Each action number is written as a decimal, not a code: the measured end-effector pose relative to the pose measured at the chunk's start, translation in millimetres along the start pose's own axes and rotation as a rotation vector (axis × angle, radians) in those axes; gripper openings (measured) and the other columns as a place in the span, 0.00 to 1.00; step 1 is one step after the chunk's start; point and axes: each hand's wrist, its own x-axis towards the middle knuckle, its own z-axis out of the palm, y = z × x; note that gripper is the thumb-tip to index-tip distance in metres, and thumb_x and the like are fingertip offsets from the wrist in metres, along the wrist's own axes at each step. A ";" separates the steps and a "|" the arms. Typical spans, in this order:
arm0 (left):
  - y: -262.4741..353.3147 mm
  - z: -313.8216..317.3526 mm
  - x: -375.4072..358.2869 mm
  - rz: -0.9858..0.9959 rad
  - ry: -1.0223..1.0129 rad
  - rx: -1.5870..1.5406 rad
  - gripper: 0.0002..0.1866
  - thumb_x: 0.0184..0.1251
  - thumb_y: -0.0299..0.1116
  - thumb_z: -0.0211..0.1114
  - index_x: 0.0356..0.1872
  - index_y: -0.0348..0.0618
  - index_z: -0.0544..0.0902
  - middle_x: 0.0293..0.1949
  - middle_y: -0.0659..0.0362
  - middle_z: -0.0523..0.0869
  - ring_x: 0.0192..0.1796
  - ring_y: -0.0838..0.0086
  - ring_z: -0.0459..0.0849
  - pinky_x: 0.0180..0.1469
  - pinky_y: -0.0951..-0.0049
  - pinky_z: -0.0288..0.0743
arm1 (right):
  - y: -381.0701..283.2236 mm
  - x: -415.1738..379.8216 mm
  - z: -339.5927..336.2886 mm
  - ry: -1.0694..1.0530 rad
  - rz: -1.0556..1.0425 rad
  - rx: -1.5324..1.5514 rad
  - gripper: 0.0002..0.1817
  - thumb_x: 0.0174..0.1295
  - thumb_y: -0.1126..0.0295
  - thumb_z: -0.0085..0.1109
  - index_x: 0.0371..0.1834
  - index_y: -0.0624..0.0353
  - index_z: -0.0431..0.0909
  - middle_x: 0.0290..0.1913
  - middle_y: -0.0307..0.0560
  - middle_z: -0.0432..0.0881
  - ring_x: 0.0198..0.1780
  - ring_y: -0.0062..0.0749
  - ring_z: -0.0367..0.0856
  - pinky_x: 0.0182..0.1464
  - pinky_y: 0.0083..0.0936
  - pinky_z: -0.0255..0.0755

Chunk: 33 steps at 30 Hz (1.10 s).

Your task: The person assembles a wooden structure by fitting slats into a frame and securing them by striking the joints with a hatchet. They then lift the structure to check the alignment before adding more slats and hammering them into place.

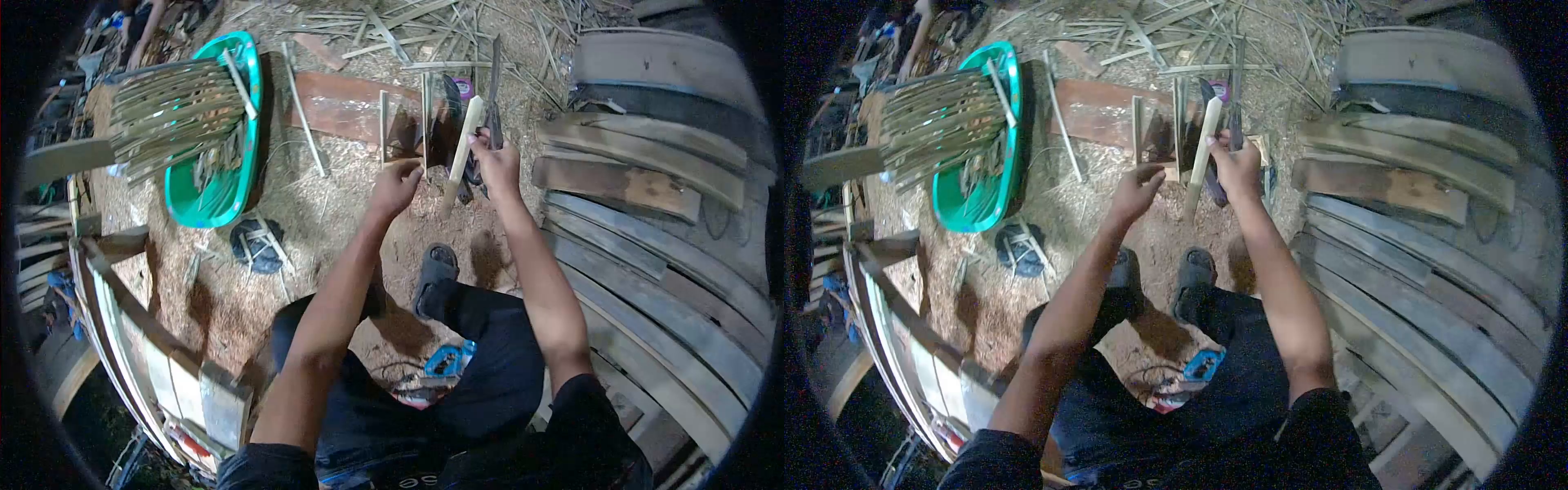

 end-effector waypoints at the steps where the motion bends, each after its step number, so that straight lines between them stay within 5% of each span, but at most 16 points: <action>1: -23.0 12.9 23.0 0.058 -0.002 0.039 0.18 0.68 0.40 0.63 0.49 0.33 0.84 0.43 0.43 0.88 0.48 0.56 0.87 0.52 0.63 0.79 | 18.9 12.1 -0.7 0.008 0.017 0.000 0.14 0.58 0.69 0.71 0.44 0.64 0.83 0.34 0.35 0.83 0.31 0.18 0.77 0.35 0.19 0.71; 6: -119.9 46.4 102.9 0.337 0.221 0.151 0.19 0.67 0.36 0.63 0.53 0.33 0.79 0.47 0.42 0.85 0.51 0.51 0.84 0.55 0.60 0.76 | 110.2 77.2 16.4 -0.050 -0.001 -0.010 0.14 0.56 0.68 0.71 0.41 0.68 0.84 0.34 0.44 0.87 0.34 0.26 0.82 0.41 0.26 0.75; 9: -171.1 39.3 132.7 0.424 0.603 0.169 0.22 0.71 0.40 0.62 0.57 0.33 0.76 0.50 0.46 0.84 0.47 0.62 0.85 0.51 0.64 0.78 | 142.9 102.2 26.9 -0.077 -0.094 -0.052 0.14 0.57 0.67 0.70 0.40 0.67 0.85 0.33 0.45 0.87 0.33 0.27 0.82 0.41 0.27 0.75; 13: -228.5 39.7 150.8 0.101 0.176 -0.295 0.23 0.71 0.45 0.63 0.55 0.35 0.77 0.41 0.54 0.83 0.39 0.73 0.82 0.37 0.72 0.78 | 128.7 110.5 46.1 -0.087 -0.155 -0.111 0.13 0.58 0.66 0.69 0.39 0.64 0.83 0.32 0.45 0.86 0.34 0.28 0.81 0.41 0.27 0.73; 17: -256.5 50.5 172.6 0.091 0.098 -0.531 0.14 0.72 0.37 0.60 0.49 0.39 0.81 0.36 0.58 0.85 0.38 0.74 0.81 0.42 0.75 0.75 | 121.1 90.5 64.9 -0.095 -0.159 -0.134 0.12 0.60 0.64 0.68 0.39 0.61 0.81 0.31 0.42 0.83 0.31 0.26 0.78 0.38 0.27 0.71; 21: -199.0 57.6 120.9 -0.073 0.204 -0.514 0.24 0.75 0.40 0.54 0.66 0.39 0.70 0.46 0.52 0.82 0.43 0.72 0.81 0.48 0.70 0.75 | 127.7 89.7 81.9 -0.176 -0.335 -0.254 0.11 0.63 0.65 0.66 0.43 0.61 0.81 0.30 0.40 0.81 0.29 0.23 0.75 0.36 0.26 0.69; 22: -195.3 54.9 116.0 -0.099 0.135 -0.524 0.29 0.76 0.43 0.52 0.74 0.44 0.61 0.56 0.47 0.78 0.53 0.65 0.79 0.54 0.64 0.74 | 129.0 89.8 83.3 -0.210 -0.320 -0.275 0.10 0.63 0.66 0.66 0.42 0.60 0.81 0.31 0.39 0.81 0.30 0.23 0.76 0.36 0.26 0.70; 25: -198.9 38.0 112.3 -0.008 0.046 -0.642 0.30 0.76 0.44 0.50 0.74 0.45 0.61 0.61 0.47 0.76 0.53 0.66 0.80 0.51 0.66 0.76 | 127.2 90.4 99.1 -0.199 -0.283 -0.283 0.09 0.63 0.67 0.66 0.40 0.60 0.81 0.30 0.37 0.81 0.30 0.22 0.77 0.36 0.25 0.71; 26: -209.7 50.1 116.7 0.042 0.362 -0.772 0.24 0.76 0.42 0.53 0.66 0.40 0.72 0.52 0.54 0.84 0.38 0.76 0.81 0.38 0.75 0.75 | 128.6 88.5 105.6 -0.177 -0.258 -0.278 0.09 0.63 0.67 0.67 0.39 0.61 0.81 0.30 0.37 0.82 0.30 0.22 0.78 0.36 0.24 0.71; 29: -236.2 29.1 106.0 0.079 0.394 -0.628 0.17 0.75 0.36 0.59 0.53 0.33 0.83 0.40 0.56 0.86 0.38 0.78 0.81 0.39 0.78 0.74 | 135.2 102.2 122.1 -0.236 -0.193 -0.207 0.09 0.61 0.68 0.68 0.37 0.61 0.82 0.30 0.39 0.84 0.31 0.23 0.81 0.36 0.24 0.73; 30: -237.1 30.3 100.8 0.124 0.445 -0.725 0.12 0.71 0.34 0.64 0.45 0.34 0.86 0.29 0.65 0.85 0.26 0.87 0.74 0.27 0.83 0.65 | 152.9 117.4 127.8 -0.260 -0.239 -0.187 0.08 0.61 0.68 0.68 0.36 0.62 0.83 0.32 0.40 0.85 0.31 0.22 0.81 0.36 0.23 0.73; 33: -228.1 17.5 74.8 0.020 0.225 -0.437 0.13 0.69 0.34 0.67 0.47 0.33 0.86 0.31 0.63 0.86 0.29 0.85 0.77 0.31 0.83 0.69 | 143.5 110.3 136.2 -0.283 -0.173 -0.135 0.08 0.61 0.69 0.68 0.37 0.62 0.83 0.32 0.40 0.85 0.32 0.21 0.81 0.37 0.22 0.73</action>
